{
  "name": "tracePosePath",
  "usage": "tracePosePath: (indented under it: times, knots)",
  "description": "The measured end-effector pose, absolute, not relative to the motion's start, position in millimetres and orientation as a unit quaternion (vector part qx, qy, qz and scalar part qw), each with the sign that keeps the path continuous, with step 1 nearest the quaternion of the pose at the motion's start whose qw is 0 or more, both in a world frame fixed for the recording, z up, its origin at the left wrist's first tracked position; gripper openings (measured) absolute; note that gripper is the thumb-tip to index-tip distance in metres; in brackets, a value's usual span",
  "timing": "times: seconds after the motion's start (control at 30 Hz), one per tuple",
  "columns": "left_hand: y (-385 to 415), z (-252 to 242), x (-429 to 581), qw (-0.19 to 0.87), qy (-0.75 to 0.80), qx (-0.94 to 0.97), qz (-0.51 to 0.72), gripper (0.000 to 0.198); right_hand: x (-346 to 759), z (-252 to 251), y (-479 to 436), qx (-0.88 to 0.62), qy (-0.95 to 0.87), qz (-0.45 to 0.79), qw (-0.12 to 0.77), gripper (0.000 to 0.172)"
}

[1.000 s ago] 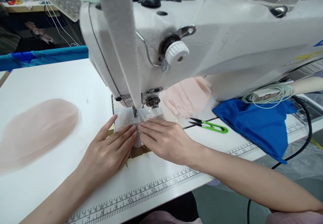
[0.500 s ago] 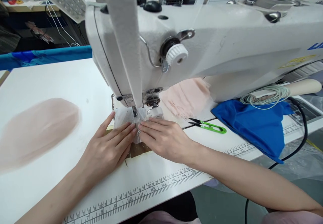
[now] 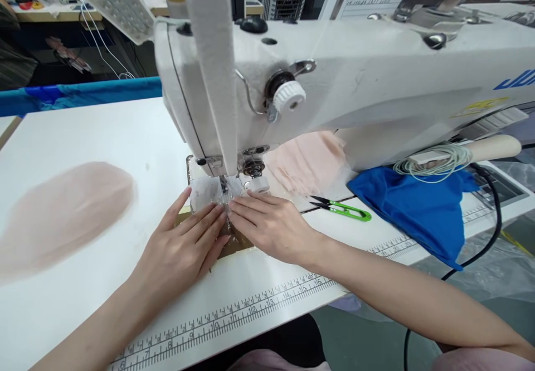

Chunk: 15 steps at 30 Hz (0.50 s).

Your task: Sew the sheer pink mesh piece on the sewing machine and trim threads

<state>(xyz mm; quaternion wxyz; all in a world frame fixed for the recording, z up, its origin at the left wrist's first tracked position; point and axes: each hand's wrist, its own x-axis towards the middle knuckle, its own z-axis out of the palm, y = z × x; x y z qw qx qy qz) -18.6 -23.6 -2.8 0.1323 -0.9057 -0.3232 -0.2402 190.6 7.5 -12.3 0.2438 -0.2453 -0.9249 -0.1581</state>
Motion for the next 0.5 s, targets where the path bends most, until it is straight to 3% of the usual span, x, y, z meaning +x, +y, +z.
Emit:
tracePosePath:
  times: [0.33,0.5]
  knots:
    - [-13.5,-5.4,-22.3,0.121,-0.339,-0.903,-0.235,0.028,188.3,-13.7,11.3,-0.273,-0.911,-0.142,0.275,0.021]
    - [-10.0,-6.3,-23.6,0.109,-0.353,-0.897,-0.241,0.028,185.6,-12.0,18.9,-0.338,-0.898,-0.150,0.240,0.026]
